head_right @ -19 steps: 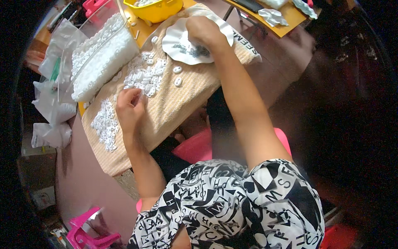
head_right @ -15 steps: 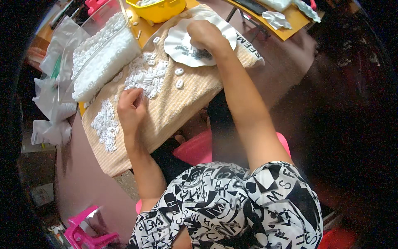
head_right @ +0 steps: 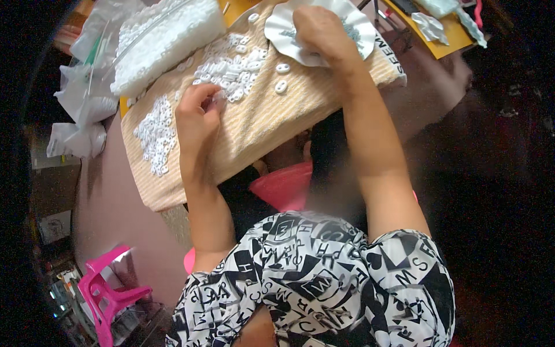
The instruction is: Sort and assemble small white plastic button components at a workshop table.
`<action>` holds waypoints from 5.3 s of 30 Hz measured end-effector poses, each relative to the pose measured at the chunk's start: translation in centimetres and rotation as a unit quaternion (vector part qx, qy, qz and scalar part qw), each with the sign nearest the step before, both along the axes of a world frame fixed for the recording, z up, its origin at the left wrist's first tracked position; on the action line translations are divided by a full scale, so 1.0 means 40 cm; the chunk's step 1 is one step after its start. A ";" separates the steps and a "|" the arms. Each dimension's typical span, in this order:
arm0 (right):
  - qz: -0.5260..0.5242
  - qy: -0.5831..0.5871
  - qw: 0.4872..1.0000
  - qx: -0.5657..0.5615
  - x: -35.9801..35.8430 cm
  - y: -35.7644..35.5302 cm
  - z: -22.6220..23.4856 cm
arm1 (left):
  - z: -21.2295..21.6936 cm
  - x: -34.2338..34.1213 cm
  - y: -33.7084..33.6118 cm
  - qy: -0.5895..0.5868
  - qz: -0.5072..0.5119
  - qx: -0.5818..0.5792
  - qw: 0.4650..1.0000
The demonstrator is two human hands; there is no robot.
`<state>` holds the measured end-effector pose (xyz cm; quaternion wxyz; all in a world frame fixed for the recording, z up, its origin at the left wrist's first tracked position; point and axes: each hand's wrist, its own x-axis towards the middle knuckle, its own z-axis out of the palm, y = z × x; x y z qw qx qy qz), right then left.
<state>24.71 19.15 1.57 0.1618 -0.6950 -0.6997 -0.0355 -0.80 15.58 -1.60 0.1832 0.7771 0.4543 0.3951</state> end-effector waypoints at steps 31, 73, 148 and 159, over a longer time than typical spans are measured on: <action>-0.047 0.148 0.984 0.090 -0.003 -0.018 0.005 | -0.007 -0.020 0.010 -0.119 0.005 -0.053 0.991; -0.092 0.001 0.996 0.014 0.084 -0.010 0.000 | 0.028 -0.001 -0.018 -0.418 -0.006 -0.188 0.889; 0.195 0.709 0.671 -0.096 -0.313 -0.085 -0.013 | 0.030 0.022 -0.027 -0.557 -0.008 -0.158 0.815; 0.137 0.395 0.906 0.072 -0.221 -0.045 -0.027 | 0.034 -0.122 0.023 -0.646 0.016 -0.196 0.738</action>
